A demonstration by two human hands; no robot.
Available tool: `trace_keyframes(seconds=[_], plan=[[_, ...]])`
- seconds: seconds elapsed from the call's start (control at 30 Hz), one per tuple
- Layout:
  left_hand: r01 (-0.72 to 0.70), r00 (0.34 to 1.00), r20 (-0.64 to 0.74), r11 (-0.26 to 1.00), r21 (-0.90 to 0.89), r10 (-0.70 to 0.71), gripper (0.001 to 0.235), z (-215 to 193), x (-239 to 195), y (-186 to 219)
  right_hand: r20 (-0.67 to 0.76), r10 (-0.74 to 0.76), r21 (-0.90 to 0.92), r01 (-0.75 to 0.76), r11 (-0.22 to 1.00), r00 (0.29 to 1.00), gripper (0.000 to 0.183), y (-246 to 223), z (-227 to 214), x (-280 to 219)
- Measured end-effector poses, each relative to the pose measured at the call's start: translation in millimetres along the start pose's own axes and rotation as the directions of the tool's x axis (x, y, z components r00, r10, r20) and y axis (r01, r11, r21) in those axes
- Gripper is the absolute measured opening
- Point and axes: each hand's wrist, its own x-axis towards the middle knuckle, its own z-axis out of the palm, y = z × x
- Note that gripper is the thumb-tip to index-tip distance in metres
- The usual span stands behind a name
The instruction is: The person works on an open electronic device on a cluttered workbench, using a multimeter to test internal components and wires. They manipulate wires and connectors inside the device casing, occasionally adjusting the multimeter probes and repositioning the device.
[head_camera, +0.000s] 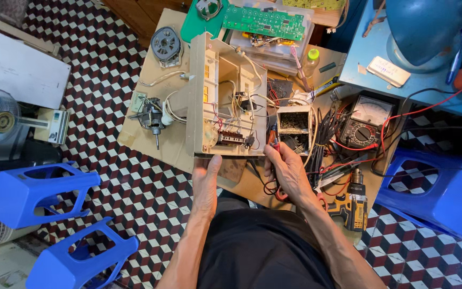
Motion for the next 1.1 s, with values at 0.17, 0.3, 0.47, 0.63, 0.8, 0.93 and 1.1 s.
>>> trace_keyframes(seconds=[0.17,0.3,0.47,0.63,0.8,0.93,1.1], plan=[[0.039,0.999,-0.004,0.999,0.019,-0.039,0.083,-1.8,12.5,-8.5,-0.012,0.143,-0.002,-0.143,0.99,0.99,0.037,15.8,3.7,-1.5],[0.054,0.998,0.007,0.996,0.067,-0.055,0.082,-3.1,19.1,-4.5,0.036,0.072,0.024,-0.073,0.997,0.997,0.033,25.7,8.9,3.1],[0.087,0.996,-0.014,0.996,0.03,-0.087,0.073,-3.1,22.4,-1.4,0.066,0.087,-0.038,-0.084,0.996,0.994,0.034,38.4,21.3,11.5],[0.093,0.995,-0.031,0.993,-0.073,-0.096,0.068,-2.0,23.0,-5.1,0.105,0.145,-0.124,-0.131,0.984,0.984,0.035,47.7,28.8,13.4],[0.101,0.995,-0.015,0.992,-0.075,-0.102,0.067,-5.2,26.6,-7.6,0.126,0.12,-0.147,-0.101,0.984,0.985,0.035,45.6,30.4,14.5],[0.104,0.994,-0.005,0.994,-0.032,-0.105,0.071,-7.2,27.5,-7.3,0.118,0.175,-0.168,-0.154,0.974,0.977,0.037,41.9,29.8,15.0],[0.107,0.994,0.005,0.993,-0.052,-0.107,0.075,-6.4,24.5,-3.4,0.126,0.153,-0.152,-0.134,0.979,0.98,0.037,39.2,29.6,13.4]])
